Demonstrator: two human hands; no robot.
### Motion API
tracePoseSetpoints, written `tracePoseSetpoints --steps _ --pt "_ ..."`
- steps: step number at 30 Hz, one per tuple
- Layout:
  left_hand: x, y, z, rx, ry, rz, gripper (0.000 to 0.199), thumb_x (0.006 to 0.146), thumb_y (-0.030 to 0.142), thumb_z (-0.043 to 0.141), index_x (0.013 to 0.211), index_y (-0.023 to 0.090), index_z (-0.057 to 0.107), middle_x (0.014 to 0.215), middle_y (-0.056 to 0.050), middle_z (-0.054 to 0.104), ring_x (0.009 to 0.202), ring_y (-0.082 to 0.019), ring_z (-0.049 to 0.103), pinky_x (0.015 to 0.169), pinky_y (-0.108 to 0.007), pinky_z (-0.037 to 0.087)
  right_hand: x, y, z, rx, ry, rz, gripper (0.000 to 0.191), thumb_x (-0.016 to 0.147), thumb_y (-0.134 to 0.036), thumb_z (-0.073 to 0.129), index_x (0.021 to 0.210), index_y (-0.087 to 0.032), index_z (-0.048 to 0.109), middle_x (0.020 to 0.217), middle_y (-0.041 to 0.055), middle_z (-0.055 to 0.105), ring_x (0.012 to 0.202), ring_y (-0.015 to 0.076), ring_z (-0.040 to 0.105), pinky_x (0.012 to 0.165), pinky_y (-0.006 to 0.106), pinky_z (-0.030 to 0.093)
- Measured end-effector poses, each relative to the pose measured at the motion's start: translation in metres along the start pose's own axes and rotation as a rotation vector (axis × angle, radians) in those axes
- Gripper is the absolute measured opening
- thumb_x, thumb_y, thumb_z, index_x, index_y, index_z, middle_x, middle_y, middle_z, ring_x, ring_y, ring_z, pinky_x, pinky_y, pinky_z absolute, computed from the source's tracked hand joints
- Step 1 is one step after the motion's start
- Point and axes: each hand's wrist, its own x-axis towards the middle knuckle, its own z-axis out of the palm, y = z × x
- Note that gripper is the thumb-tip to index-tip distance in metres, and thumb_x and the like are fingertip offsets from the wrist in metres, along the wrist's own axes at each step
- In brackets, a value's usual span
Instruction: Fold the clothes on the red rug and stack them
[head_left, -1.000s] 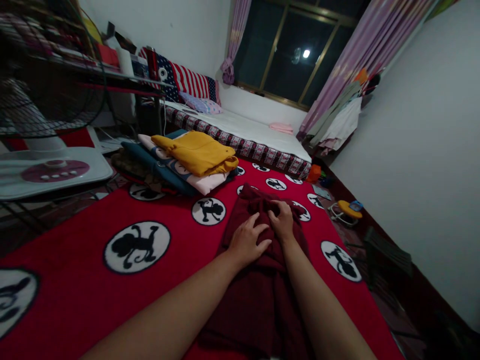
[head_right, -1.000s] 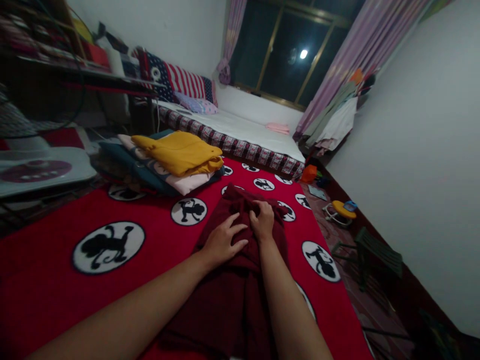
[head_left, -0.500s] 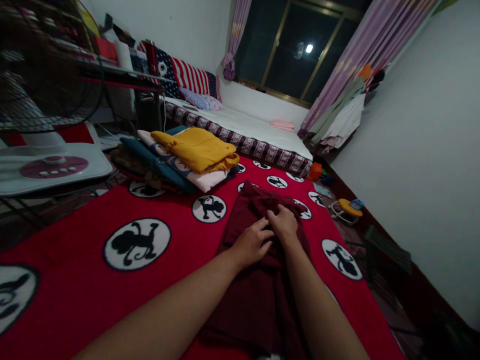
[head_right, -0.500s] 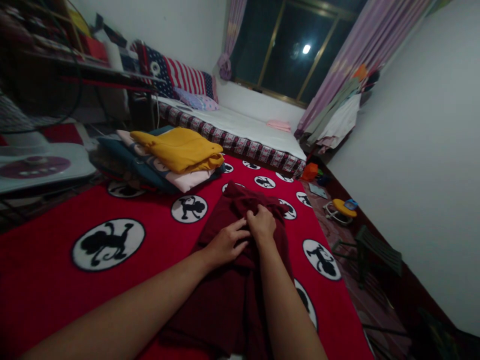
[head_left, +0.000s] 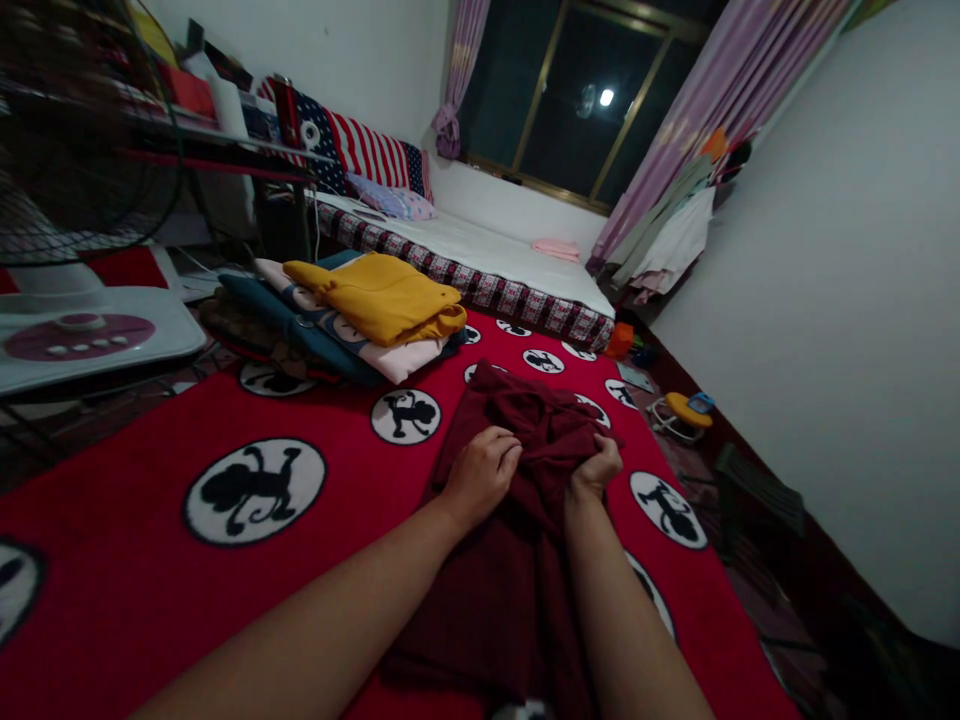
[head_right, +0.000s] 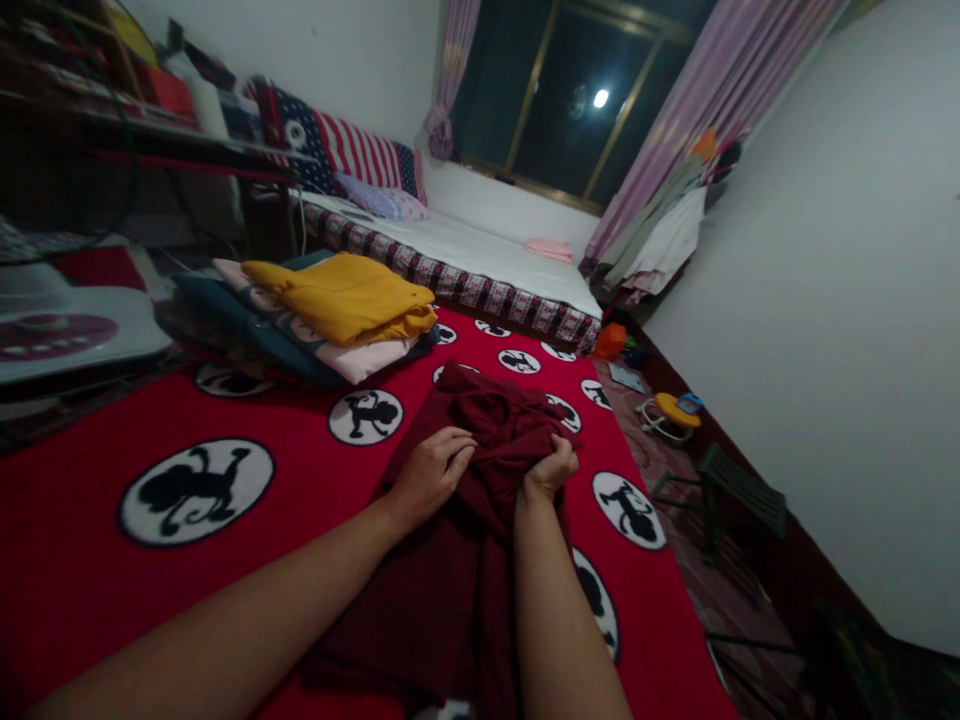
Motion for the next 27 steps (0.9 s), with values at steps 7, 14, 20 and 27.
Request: tracePoseSetpoints --steps 7,14,20,27 --pt "0.016 -0.004 -0.010 0.156 -0.077 -0.055 0.025 0.087 0.010 0.049 0.096 0.017 0.071 0.102 -0.006 0.069 0.097 -0.018 0.063 0.092 -0.029 0.049 0.000 0.007 0.001 0.160 -0.013 0.018 0.020 0.063 -0.040 0.041 0.059 -0.022 0.047 0.060 -0.0023 0.045 0.063 0.0154 0.046 0.056 0.029 0.042" --pt "0.033 -0.011 0.011 0.444 -0.329 -0.010 0.039 0.085 0.008 0.046 0.121 0.013 0.061 0.135 -0.013 0.053 0.116 -0.023 0.057 0.099 -0.033 0.046 0.001 0.011 -0.001 0.216 -0.019 0.012 0.018 0.064 -0.039 0.039 0.058 -0.023 0.044 0.058 -0.0030 0.042 0.060 0.0146 0.044 0.054 0.028 0.041" --pt "0.061 -0.015 0.006 0.489 -0.456 0.099 0.027 0.082 0.015 0.053 0.101 0.021 0.071 0.118 -0.008 0.065 0.111 -0.023 0.059 0.096 -0.033 0.047 0.009 0.018 0.000 0.250 0.008 0.058 0.017 0.061 -0.037 0.042 0.057 -0.021 0.049 0.059 -0.0026 0.045 0.064 0.0156 0.047 0.058 0.029 0.044" --pt "0.088 -0.020 0.014 0.441 -0.524 0.211 0.033 0.083 0.012 0.049 0.106 0.023 0.070 0.119 -0.007 0.065 0.114 -0.020 0.058 0.100 -0.032 0.044 0.010 0.022 0.002 0.291 -0.010 0.052 0.016 0.061 -0.034 0.043 0.056 -0.021 0.050 0.057 -0.0028 0.045 0.064 0.0157 0.049 0.057 0.028 0.045"
